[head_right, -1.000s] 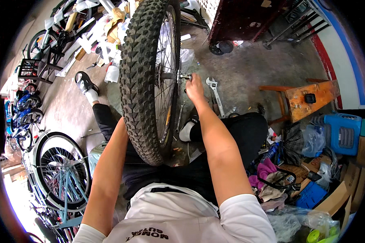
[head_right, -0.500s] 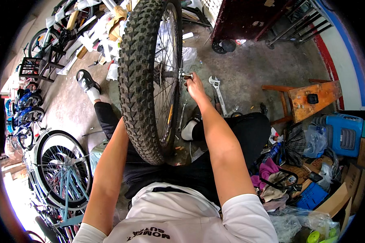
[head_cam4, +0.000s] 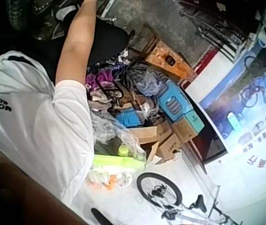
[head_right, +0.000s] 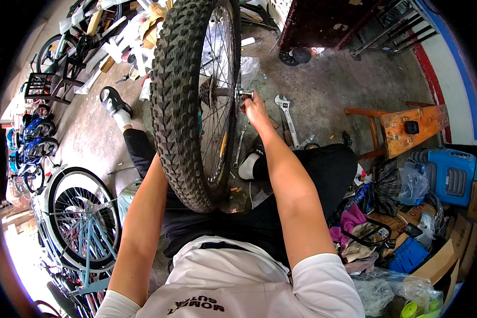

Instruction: The person sits on the floor and works on a bicycle wheel, using a small tool to turn components on the hub and then using a pair of pliers to adjust the spokes.

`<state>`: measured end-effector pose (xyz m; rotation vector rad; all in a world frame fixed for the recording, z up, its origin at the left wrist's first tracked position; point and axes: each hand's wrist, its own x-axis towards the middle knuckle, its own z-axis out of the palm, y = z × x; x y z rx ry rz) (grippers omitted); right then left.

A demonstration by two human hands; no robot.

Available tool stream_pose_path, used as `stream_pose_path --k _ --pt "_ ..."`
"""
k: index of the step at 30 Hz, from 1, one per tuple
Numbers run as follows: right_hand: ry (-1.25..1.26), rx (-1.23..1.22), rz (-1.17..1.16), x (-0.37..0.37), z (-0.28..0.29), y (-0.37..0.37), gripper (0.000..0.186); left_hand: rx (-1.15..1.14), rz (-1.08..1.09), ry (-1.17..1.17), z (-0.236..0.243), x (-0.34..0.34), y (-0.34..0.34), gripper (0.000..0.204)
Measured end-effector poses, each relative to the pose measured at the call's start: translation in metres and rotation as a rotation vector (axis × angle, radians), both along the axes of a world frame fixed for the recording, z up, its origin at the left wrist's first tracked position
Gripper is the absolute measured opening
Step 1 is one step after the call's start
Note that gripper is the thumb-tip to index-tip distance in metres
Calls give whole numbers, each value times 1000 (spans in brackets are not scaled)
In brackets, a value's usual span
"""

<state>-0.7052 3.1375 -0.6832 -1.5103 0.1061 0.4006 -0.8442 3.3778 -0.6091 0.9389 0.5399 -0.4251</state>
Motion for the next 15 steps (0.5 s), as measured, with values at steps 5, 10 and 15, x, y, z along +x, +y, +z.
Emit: stream_pose_path --k 5,10,15 --pt "-2 -37 15 -2 0 5 24 132 -57 -11 -4 -4 -2 42" --pt "-142 -221 47 11 -38 -15 23 270 -209 -120 16 5 -19 41" --pt "152 -75 27 -19 34 1 28 81 -154 -351 -4 -4 -6 40"
